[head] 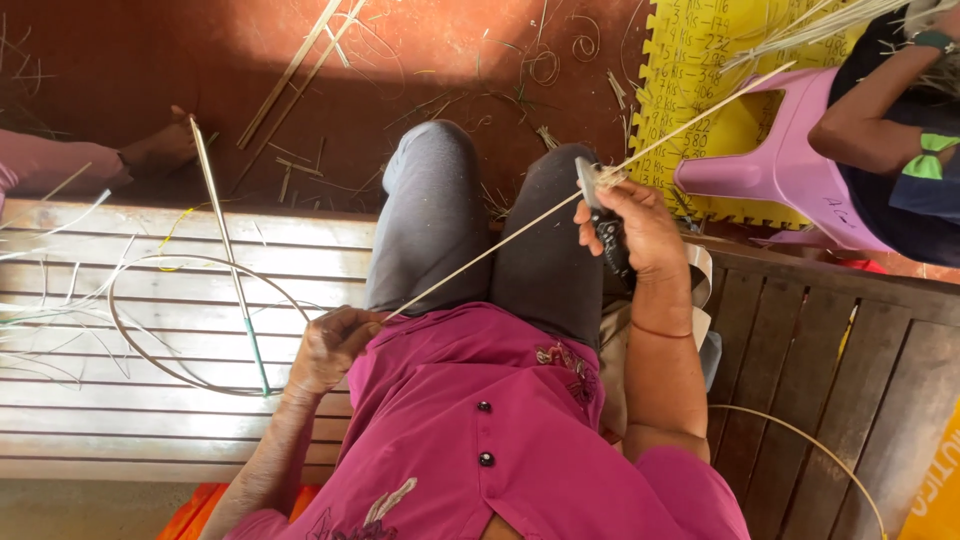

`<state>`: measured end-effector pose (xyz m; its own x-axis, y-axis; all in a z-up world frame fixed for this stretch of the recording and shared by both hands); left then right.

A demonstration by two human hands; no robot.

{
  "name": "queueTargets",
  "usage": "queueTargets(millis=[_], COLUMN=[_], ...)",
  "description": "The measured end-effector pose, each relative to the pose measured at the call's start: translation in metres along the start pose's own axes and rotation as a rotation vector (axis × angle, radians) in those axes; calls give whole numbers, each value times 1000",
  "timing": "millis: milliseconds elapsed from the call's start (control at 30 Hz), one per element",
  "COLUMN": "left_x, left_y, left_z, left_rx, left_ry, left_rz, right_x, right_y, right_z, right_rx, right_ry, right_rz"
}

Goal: Assembling a circular fan frame by weaving and tying thin wooden strips together.

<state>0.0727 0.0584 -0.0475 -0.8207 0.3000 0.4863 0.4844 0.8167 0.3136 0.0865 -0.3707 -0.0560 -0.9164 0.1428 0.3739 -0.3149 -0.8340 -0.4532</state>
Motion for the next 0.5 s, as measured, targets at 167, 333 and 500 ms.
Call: queueTargets(millis=[167, 333, 500], left_x=[7, 10, 13], left_y=[25, 57, 123], left_z=[36, 70, 81], left_rx=[-22, -81, -295], left_ry=[-11, -28, -18], left_rz=[-50, -121, -339], right_x=[4, 7, 23], right_y=[21, 36, 108], right_z=[30, 44, 69], right_rx=[-17, -59, 114], right_ry=[41, 103, 152], right_rz=[-79, -110, -417])
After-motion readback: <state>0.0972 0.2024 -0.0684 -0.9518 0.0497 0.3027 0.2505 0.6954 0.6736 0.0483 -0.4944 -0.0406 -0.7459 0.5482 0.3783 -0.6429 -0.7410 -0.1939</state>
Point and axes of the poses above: each hand's wrist, its own x-axis away from the middle knuckle, its own y-axis out of the back of the hand, z = x × y, the point moved 9 cm from there along -x, towards the middle knuckle, and after that the axes turned 2 degrees about y, right-handed, at the moved point
